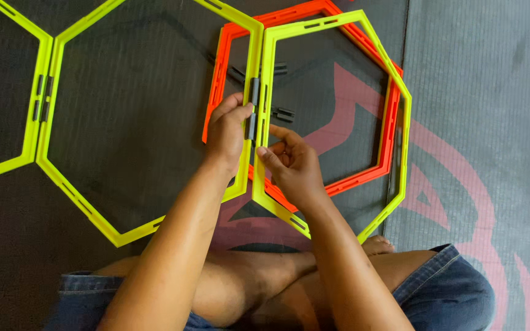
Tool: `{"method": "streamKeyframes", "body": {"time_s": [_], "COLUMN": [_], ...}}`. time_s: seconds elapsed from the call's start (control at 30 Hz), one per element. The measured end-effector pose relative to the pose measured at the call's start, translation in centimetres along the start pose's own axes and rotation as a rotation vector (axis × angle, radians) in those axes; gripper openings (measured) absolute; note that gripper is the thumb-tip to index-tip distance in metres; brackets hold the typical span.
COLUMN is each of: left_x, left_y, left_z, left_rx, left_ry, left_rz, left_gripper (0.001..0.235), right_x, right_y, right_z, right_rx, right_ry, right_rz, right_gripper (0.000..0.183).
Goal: The person assembles hexagonal frames by inserting black plastic connectors into slots on the edges of neon yellow and orange frames. They connect multiple frames together to form a larger structure on the floor.
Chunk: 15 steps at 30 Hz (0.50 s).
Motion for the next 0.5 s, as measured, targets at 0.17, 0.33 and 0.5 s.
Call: {"method": "streamKeyframes", "body": {"time_s": [0.17, 0.33, 0.5], "left_x": [1.2, 0.9, 1.1], "left_y": [0.9, 0.4, 1.1], "left_z": [-0.8, 0.3, -1.2], "left_rx": [0.030, 0.022, 0.018], "left_ry": [-0.102, -0.150, -0.149], "left_rz": [0.089, 0.070, 0.040], "left_gripper": [0.038, 0.035, 0.029], "right_x": [0.3, -0.8, -1.2], "right_y": [0.7, -1.4, -4.6], "right_z": [0.5, 0.5, 3.8], "right_rx": [0.088, 0.133, 0.208], "right_ry": [-0.056, 0.017, 0.086], "right_rz": [-0.030, -0.036, -0.123], "right_gripper": [0.053, 0.035, 0.044]}}
Point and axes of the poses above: each hand's wrist, its own y-axis away from the middle knuckle, its own x-axis out of the palm, z = x × y, the point moved 6 cm from there along -y, towards the middle knuckle, and after that the axes turned 4 degrees about z, right-handed, at the moved point
